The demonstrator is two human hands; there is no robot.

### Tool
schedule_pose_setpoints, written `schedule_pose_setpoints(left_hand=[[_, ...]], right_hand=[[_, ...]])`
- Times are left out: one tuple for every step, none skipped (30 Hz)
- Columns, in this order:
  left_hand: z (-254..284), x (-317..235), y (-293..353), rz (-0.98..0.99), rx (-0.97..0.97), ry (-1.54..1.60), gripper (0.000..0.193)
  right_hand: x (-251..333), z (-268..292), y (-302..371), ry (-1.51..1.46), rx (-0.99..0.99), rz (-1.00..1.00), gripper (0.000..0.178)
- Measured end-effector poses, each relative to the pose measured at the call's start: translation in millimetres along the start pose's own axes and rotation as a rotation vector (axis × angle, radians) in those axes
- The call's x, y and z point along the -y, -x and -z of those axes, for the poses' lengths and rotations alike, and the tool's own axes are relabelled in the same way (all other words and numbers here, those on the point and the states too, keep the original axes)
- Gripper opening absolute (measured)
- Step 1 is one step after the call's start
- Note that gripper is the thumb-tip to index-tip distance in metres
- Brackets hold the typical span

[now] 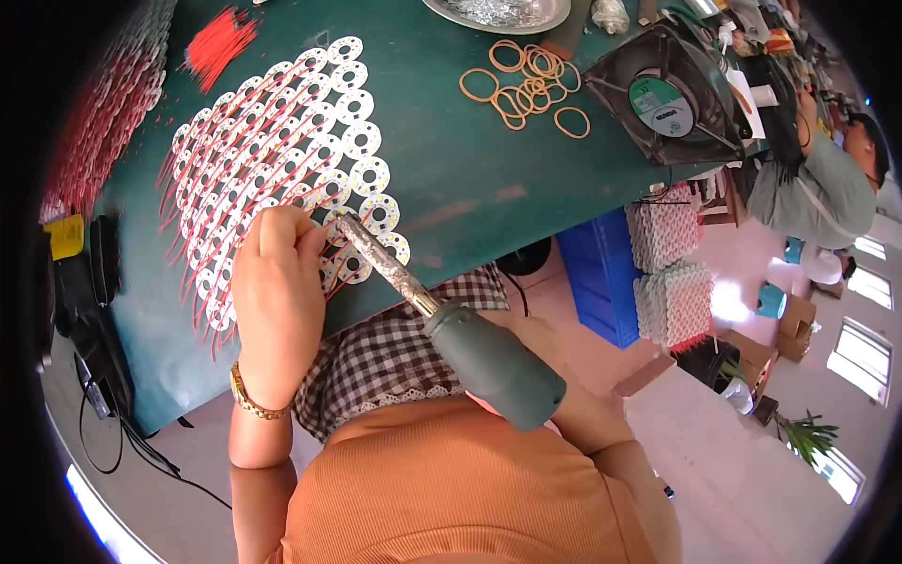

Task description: The person solders wires onto a sheet of circular LED circuit boards using a soldering iron, sets the completed sheet aside, lays out a new circuit board panel, and solders wires onto it.

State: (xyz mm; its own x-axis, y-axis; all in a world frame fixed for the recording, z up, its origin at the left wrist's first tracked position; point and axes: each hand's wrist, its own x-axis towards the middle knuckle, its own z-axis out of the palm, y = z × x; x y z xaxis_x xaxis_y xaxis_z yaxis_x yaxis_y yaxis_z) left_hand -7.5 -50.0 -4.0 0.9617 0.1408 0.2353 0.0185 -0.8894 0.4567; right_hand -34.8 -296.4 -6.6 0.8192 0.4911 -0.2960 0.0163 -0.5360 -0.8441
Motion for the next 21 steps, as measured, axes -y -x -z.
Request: schedule_pose_setpoints(left_hand=[[1.8, 0.4, -0.7, -0.003, 0.002, 0.0, 0.013], [5.8, 2.3, -1.7, 0.024, 0.057, 0.091, 0.013], [8.3, 5.0, -2.2, 0.052, 0.111, 0.182, 0.012], [4.7, 9.6, -2.8, 0.009, 0.063, 0.218, 0.01], [3.8, 8.9, -3.1, 0.012, 0.064, 0.217, 0.01], [3.1, 7.4, -3.3, 0.045, 0.025, 0.28, 0.01], [2.9, 6.7, -3.8, 0.075, -0.012, 0.344, 0.01], [2.9, 7.0, -3.7, 0.076, -0.009, 0.343, 0.01], [2.8, 7.7, -4.0, 0.107, -0.008, 0.36, 0.009], [2.6, 8.0, -4.3, 0.137, -0.007, 0.377, 0.008], [2.7, 8.0, -4.9, 0.135, -0.003, 0.376, 0.008], [3.2, 7.6, -5.6, 0.137, -0.004, 0.369, 0.007], [3.4, 7.3, -6.0, 0.138, -0.004, 0.362, 0.007], [3.2, 7.4, -6.0, 0.137, -0.002, 0.362, 0.007], [3.1, 7.5, -5.9, 0.145, -0.006, 0.37, 0.006], [2.9, 7.6, -5.8, 0.153, -0.011, 0.377, 0.006], [2.7, 7.4, -5.8, 0.154, -0.011, 0.376, 0.006], [2.5, 6.8, -5.9, 0.166, -0.009, 0.383, 0.006], [2.4, 6.4, -6.0, 0.177, -0.008, 0.39, 0.006], [2.1, 6.3, -5.8, 0.178, -0.008, 0.389, 0.006], [1.9, 6.4, -5.5, 0.178, -0.01, 0.388, 0.006]], right_hand=[[-3.5, -3.3, -1.2, 0.087, -0.025, -0.021, 0.023], [-5.5, 1.3, 1.0, 0.086, -0.027, -0.023, 0.023], [-7.4, 9.0, 3.5, 0.051, 0.011, 0.078, 0.023], [-5.3, 13.5, 2.7, 0.016, 0.049, 0.179, 0.025], [-6.4, 13.1, 2.8, 0.015, 0.053, 0.178, 0.025], [-8.0, 12.4, 3.0, 0.013, 0.047, 0.192, 0.025], [-9.4, 11.3, 3.5, 0.012, 0.038, 0.204, 0.024], [-11.1, 10.0, 4.0, 0.01, 0.03, 0.216, 0.024], [-13.0, 8.4, 4.4, 0.008, 0.019, 0.227, 0.024], [-14.9, 6.8, 4.8, 0.005, 0.007, 0.239, 0.024], [-16.5, 5.4, 5.4, 0.003, -0.005, 0.251, 0.024], [-17.7, 4.7, 5.7, 0.002, -0.015, 0.263, 0.024], [-18.3, 4.3, 6.0, 0.001, -0.026, 0.276, 0.025], [-15.7, 6.1, 5.5, 0.0, -0.027, 0.274, 0.025], [-10.9, 9.9, 3.7, 0.02, 0.063, 0.192, 0.024], [-8.5, 12.0, 2.6, 0.039, 0.153, 0.11, 0.024], [-8.3, 10.1, 4.9, 0.038, 0.155, 0.111, 0.024], [-7.6, 6.4, 9.5, -0.152, 0.112, -0.049, 0.026], [-7.9, 3.8, 11.9, -0.342, 0.068, -0.209, 0.027], [-10.8, 2.6, 10.6, -0.342, 0.069, -0.208, 0.027], [-14.6, 1.6, 8.2, -0.285, 0.034, -0.024, 0.026]])
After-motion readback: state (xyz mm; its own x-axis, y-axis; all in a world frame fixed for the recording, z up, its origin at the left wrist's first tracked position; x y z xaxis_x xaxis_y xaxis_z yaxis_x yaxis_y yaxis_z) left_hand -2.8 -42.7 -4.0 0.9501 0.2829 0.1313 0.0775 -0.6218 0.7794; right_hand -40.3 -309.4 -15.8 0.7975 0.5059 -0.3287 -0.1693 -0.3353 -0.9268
